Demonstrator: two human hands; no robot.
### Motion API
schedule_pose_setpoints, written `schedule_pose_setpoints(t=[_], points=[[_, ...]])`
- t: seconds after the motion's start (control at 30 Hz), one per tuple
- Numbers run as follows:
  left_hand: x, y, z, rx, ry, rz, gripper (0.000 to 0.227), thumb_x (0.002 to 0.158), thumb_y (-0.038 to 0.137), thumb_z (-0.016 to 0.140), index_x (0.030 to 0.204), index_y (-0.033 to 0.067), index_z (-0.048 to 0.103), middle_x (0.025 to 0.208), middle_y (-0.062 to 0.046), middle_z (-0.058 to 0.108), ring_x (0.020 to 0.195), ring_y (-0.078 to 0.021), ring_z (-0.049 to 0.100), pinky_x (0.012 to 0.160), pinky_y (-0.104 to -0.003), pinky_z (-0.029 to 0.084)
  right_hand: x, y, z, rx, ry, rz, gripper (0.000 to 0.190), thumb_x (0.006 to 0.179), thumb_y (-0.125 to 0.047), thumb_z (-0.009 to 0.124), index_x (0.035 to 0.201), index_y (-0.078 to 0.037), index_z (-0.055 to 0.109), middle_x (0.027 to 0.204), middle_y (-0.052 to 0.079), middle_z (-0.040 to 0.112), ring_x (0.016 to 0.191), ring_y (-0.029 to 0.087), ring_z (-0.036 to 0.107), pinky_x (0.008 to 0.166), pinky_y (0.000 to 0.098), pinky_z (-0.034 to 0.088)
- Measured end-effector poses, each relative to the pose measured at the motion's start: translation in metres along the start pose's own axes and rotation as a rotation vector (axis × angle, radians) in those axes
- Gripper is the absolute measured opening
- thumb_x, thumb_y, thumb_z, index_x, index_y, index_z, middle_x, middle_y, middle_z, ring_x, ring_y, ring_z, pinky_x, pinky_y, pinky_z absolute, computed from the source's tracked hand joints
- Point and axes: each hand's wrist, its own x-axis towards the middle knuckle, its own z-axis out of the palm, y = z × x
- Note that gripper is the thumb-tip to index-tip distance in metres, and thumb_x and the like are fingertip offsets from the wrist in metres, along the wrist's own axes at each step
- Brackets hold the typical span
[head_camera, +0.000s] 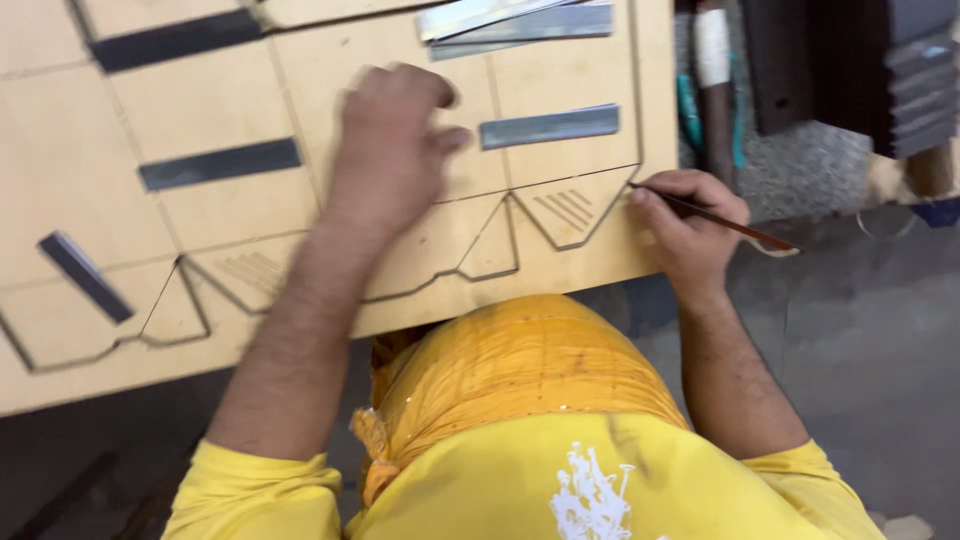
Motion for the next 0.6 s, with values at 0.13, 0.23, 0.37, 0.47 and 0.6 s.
schedule_pose_setpoints(t=[0.13,0.23,0.37,0.47,0.6], points=[[-0.045,-0.070,-0.076,0.070,0.116,-0.195,0.026,0.095,0.018,0.082,0.115,0.0053,0.072,0.119,-0.012,0.069,0.113,-0.0314,0.061,0.100,-0.045,0.047,-0.003,0.002,0.000,0.004,0.013,-0.001,0.012,0.097,0.008,0.081,0.104,0.005,0.070,0.099,0.009,0.073,0.083,0.010,0.068,0.078,0.0217,0.056],[-0.084,-0.100,-0.115,0.172,0.109,-0.329,0.030,0.096,0.019,0.085,0.120,0.0056,0.073,0.120,-0.011,0.069,0.116,-0.0300,0.060,0.101,-0.044,0.049,-0.006,0.000,0.002,-0.034,0.036,0.020,0.010,0.100,0.008,0.079,0.103,0.005,0.070,0.097,0.009,0.073,0.078,0.011,0.068,0.073,0.0217,0.055],[-0.103,-0.126,-0.115,0.248,0.089,-0.196,0.048,0.073,0.025,0.092,0.115,0.0060,0.076,0.118,-0.013,0.066,0.112,-0.0318,0.055,0.099,-0.046,0.046,-0.008,-0.002,0.004,-0.055,0.063,-0.007,0.011,0.102,0.007,0.080,0.103,0.005,0.069,0.094,0.010,0.073,0.082,0.011,0.069,0.077,0.0224,0.057],[-0.103,-0.138,-0.107,0.317,0.103,-0.175,0.031,0.087,0.027,0.090,0.109,0.0092,0.078,0.116,-0.007,0.067,0.118,-0.0308,0.053,0.105,-0.051,0.042,-0.005,-0.001,0.008,-0.050,0.113,0.003,0.011,0.103,0.007,0.080,0.101,0.006,0.069,0.093,0.010,0.073,0.079,0.011,0.068,0.076,0.0226,0.056],[-0.093,-0.143,-0.111,0.310,-0.091,-0.254,0.029,0.089,0.030,0.086,0.103,0.0065,0.075,0.105,-0.009,0.066,0.109,-0.0308,0.054,0.100,-0.054,0.039,-0.012,0.002,0.012,-0.009,0.161,0.009,0.011,0.105,0.008,0.079,0.105,0.005,0.069,0.095,0.012,0.073,0.080,0.013,0.069,0.076,0.0240,0.058]])
